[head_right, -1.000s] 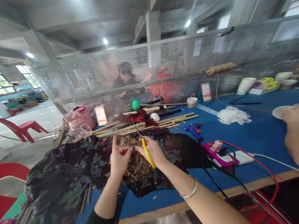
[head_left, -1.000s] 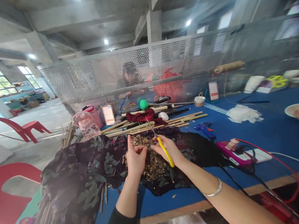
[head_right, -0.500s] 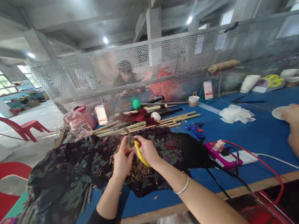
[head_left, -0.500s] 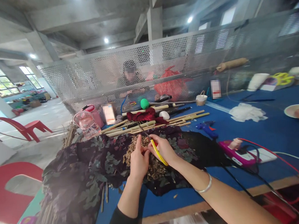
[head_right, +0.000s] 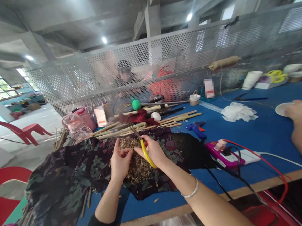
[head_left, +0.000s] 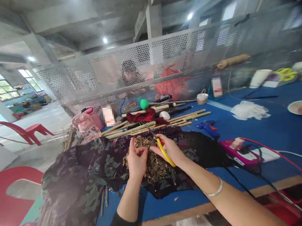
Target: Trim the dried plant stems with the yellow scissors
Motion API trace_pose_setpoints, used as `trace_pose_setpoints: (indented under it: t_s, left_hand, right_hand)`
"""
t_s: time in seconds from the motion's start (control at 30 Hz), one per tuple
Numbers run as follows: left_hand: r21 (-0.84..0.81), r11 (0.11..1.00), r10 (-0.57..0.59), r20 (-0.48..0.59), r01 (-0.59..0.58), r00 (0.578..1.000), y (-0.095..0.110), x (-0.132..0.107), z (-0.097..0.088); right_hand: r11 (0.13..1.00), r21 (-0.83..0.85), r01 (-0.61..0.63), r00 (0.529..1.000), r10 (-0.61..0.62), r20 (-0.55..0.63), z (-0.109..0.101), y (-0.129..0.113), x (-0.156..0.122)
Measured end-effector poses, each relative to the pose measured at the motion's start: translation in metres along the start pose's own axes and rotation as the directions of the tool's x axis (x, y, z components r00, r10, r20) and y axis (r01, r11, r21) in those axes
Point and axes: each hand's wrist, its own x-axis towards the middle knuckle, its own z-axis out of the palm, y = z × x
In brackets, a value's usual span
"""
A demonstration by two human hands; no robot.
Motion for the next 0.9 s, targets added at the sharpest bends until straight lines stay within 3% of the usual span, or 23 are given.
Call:
trace_pose_setpoints:
  t_s: [0.17,0.33,0.9]
  left_hand:
    - [-0.311,0.936,-0.163,0.028,0.164,0.986,0.011,-0.001,0.002]
    - [-0.512,0.809,-0.275,0.106,0.289,0.956,0.02,-0.003,0.003]
    - [-0.397,0.896,-0.179,0.088,0.199,0.98,0.015,-0.006,0.002]
  right_hand:
    - [0.948,-0.28,0.149,0.988,-0.133,0.075,-0.014,-0.016,-0.03]
    - [0.914,-0.357,0.194,0.98,-0.169,0.102,-0.012,-0.019,-0.04]
    - [0.863,-0.47,0.185,0.983,-0.172,0.07,-0.006,-0.022,-0.039]
